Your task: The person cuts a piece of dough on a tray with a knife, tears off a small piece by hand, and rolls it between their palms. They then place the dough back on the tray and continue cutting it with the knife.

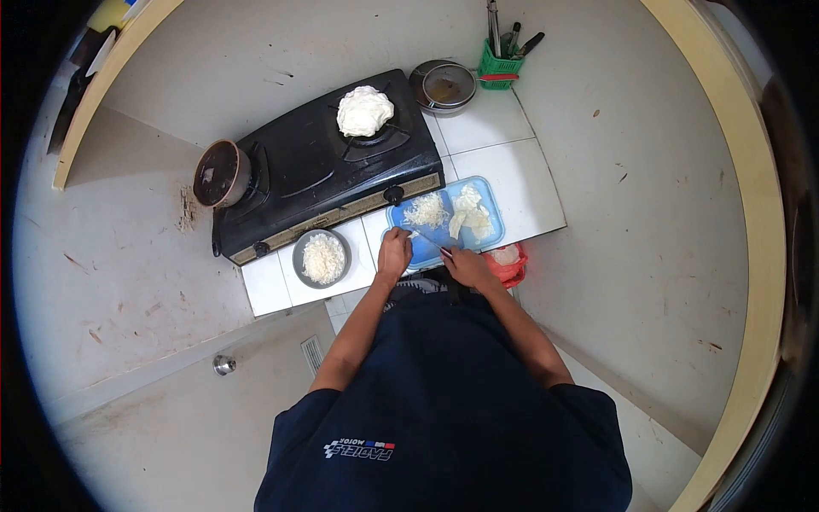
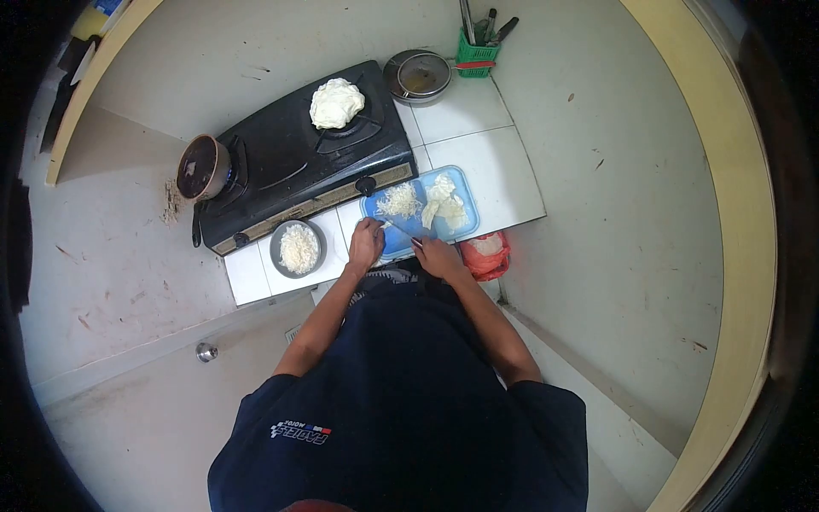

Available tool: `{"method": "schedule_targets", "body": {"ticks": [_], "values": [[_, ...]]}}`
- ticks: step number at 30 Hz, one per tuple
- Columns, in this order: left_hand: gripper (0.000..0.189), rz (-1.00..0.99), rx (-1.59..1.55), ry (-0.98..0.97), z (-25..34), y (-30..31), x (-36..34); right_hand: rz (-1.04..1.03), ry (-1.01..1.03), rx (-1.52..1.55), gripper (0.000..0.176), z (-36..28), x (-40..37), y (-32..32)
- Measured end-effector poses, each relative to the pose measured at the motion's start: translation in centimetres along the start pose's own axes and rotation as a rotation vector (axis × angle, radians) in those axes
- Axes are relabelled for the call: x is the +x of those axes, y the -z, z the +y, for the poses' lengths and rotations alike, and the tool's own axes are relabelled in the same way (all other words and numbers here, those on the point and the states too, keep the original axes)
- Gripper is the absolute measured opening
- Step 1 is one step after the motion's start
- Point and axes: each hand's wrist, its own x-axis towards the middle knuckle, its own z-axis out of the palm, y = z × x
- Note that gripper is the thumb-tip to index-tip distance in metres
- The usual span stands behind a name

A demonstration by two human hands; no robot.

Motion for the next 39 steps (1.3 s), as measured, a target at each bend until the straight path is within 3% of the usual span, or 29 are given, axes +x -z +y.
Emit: {"method": "schedule_targets", "body": {"ticks": [11, 22, 25, 39], "values": [[0.021, -0.034, 0.12, -0.069, 0.5, 0.2, -0.2, -0.081, -0.005, -0.057, 0.04, -0.1, 0.1, 0.5], [0.025, -0.031, 0.165, -0.108, 0.6, 0.4, -0.7, -0.044, 0.047, -0.2, 0.035, 0.6, 0.5, -0.8], [0.026, -0.044, 0.161, -0.124, 0.5, 0.5, -0.7, 0.032, 0.059, -0.162, 0.035, 1.2, -0.3, -0.5], [0.024, -0.068, 0.213, -0.149, 0.3, 0.2, -0.5, 0.026, 0.108, -0.146, 0.036, 0.3, 1.1, -2.0]]}}
